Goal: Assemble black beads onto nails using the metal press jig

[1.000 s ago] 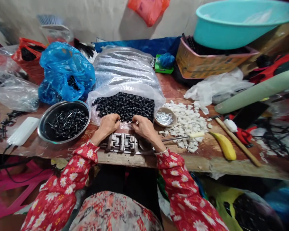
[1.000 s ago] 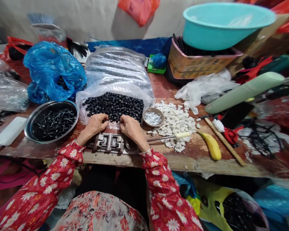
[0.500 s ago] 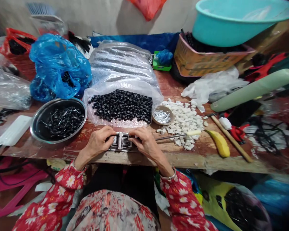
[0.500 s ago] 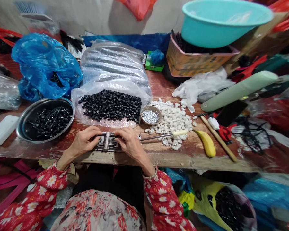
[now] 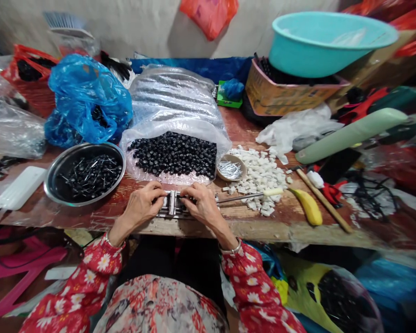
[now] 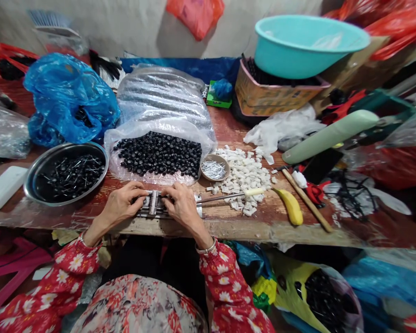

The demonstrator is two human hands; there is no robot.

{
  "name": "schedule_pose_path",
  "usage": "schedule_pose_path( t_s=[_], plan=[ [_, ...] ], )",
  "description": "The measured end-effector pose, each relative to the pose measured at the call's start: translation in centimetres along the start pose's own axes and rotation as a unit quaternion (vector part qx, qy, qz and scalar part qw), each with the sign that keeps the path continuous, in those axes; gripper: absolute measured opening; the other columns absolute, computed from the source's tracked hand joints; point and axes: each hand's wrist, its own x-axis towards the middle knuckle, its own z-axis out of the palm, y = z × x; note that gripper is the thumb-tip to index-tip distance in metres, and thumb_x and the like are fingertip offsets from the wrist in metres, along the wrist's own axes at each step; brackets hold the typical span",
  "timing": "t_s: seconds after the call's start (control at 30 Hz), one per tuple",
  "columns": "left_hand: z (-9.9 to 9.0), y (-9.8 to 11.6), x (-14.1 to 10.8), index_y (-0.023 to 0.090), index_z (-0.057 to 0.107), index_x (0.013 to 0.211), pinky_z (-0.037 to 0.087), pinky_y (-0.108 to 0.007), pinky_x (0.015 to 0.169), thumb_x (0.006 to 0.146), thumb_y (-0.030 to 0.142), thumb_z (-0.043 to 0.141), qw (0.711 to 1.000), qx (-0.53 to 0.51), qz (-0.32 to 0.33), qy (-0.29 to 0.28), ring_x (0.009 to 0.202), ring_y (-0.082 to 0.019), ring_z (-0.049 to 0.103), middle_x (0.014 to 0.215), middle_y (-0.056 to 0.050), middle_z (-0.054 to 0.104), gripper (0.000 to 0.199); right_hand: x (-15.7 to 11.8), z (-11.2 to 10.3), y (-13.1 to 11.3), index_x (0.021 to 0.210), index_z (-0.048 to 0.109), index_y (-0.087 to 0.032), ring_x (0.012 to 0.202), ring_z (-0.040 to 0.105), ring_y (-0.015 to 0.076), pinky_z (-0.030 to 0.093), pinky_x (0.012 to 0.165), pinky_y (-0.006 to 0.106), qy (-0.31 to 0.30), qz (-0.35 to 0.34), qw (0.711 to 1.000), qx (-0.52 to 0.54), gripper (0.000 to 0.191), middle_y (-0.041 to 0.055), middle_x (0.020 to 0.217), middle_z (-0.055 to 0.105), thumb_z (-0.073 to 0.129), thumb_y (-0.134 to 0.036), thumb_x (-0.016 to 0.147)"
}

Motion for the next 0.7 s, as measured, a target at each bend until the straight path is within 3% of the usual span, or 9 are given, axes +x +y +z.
schedule_pose_path(
  t_s=[0.17, 0.3, 0.7],
  plan=[
    [0.5, -0.5, -0.2, 0.022, 0.078, 0.102, 0.054, -0.032, 0.094, 0.093, 0.021, 0.062, 0.996, -0.076, -0.036, 0.018, 0.102, -0.019, 0.072, 0.114, -0.003, 0.075, 0.018, 0.4, 0.3, -0.4, 0.090, 0.076, -0.023, 0.090, 0.058, 0.0229, 0.039, 0.080, 0.035, -0.007, 0.021, 0.999, -0.030, 0.007, 0.0035, 0.088, 0.060, 0.072, -0.025, 0.096],
    [1.1, -0.7, -0.3, 0.021, 0.076, 0.096, 0.054, -0.031, 0.091, 0.090, 0.018, 0.063, 0.989, -0.132, -0.056, 0.029, 0.099, -0.019, 0.070, 0.106, -0.003, 0.075, 0.015, 0.6, 0.6, -0.5, 0.091, 0.076, -0.024, 0.094, 0.058, 0.0235, 0.039, 0.082, 0.034, -0.007, 0.041, 0.998, -0.036, 0.005, 0.0035, 0.090, 0.059, 0.072, -0.023, 0.094],
    [2.0, -1.3, -0.7, 0.022, 0.076, 0.097, 0.053, -0.031, 0.091, 0.093, 0.021, 0.062, 0.983, -0.168, -0.061, 0.048, 0.098, -0.018, 0.069, 0.102, -0.004, 0.073, 0.015, 0.8, 0.8, -0.3, 0.092, 0.073, -0.023, 0.095, 0.058, 0.0222, 0.040, 0.086, 0.034, -0.007, 0.058, 0.998, -0.009, 0.005, 0.0024, 0.092, 0.057, 0.068, -0.020, 0.090]
  ],
)
